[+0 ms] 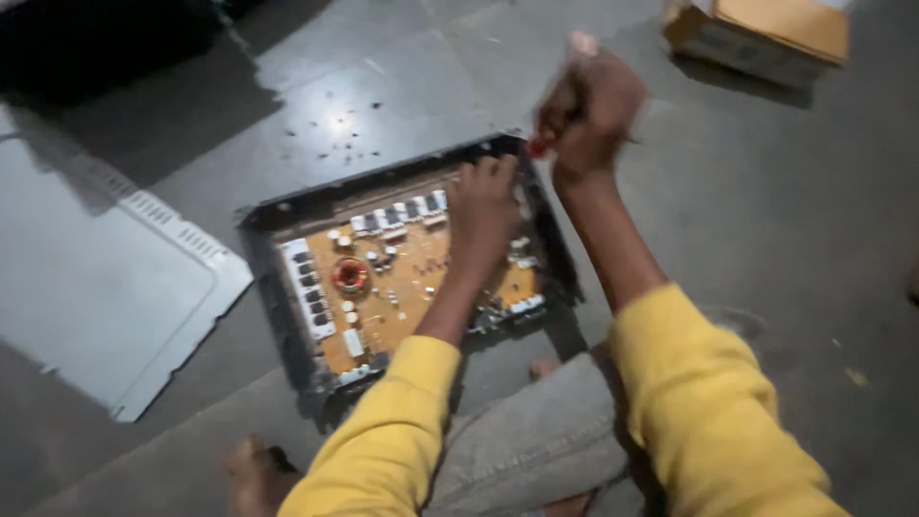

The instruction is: The person sits on the floor and uses a red screwdriver to remove screws from a circuit board inside a black casing. They then lift the circuit board out of the casing, flip it over, and use pliers to adjust a component on the board.

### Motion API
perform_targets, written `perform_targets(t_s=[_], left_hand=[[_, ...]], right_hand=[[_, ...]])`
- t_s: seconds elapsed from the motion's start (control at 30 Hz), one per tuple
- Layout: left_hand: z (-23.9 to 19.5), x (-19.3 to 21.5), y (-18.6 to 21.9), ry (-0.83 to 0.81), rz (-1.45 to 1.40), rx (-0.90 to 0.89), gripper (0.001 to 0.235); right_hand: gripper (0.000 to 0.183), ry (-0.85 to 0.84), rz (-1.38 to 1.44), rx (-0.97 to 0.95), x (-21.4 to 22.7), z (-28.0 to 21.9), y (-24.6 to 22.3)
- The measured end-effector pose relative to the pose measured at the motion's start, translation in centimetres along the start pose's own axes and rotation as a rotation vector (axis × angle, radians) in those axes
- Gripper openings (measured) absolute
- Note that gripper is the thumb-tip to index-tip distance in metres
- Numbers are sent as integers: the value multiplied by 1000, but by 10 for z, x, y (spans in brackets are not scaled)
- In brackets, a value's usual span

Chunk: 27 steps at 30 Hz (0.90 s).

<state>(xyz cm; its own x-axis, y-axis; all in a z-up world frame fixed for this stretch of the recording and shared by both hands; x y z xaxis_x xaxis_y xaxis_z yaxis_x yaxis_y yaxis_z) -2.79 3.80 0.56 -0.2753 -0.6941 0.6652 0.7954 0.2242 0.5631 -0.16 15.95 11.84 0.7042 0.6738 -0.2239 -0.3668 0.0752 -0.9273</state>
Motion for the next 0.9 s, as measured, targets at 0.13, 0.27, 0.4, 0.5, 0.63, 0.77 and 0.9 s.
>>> perform_targets(t_s=[0.13,0.27,0.4,0.5,0.63,0.77,0.9], left_hand=[[1,-6,-3,10,22,29,49],[0,-12,-11,-47,-26,49,31],[-1,-17,-6,41,-107,-12,30],[7,-7,-7,114,-384,-15,33],[12,-1,-2,132,-517,62,30],[11,6,-5,164,-436,145,22],[20,9,-1,193,-441,32,28]], right_hand=[[49,-41,-22,-102,-11,14,9],[52,362,49,-11,-13,-9,26],[60,264,17,-79,-4,-4,21],[62,-145,158,-180,-27,12,3],[63,75,-226,68,-36,-9,-3],[60,364,-186,64,-19,-27,24],[64,330,-306,170,-12,-22,14]])
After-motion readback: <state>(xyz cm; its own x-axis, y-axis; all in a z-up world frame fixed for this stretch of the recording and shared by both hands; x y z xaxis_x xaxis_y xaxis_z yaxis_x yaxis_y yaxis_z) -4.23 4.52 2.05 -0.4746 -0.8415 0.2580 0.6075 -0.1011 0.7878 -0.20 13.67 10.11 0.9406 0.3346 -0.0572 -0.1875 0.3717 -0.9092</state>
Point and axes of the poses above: each hand's wrist, its own z-axis towards the middle knuckle, its own x-axis out of the back of the hand, y = z × x, the point moved 4 cm from there along z, towards the middle knuckle, and after that the axes turned 7 degrees about -x, right-handed, at the moved point
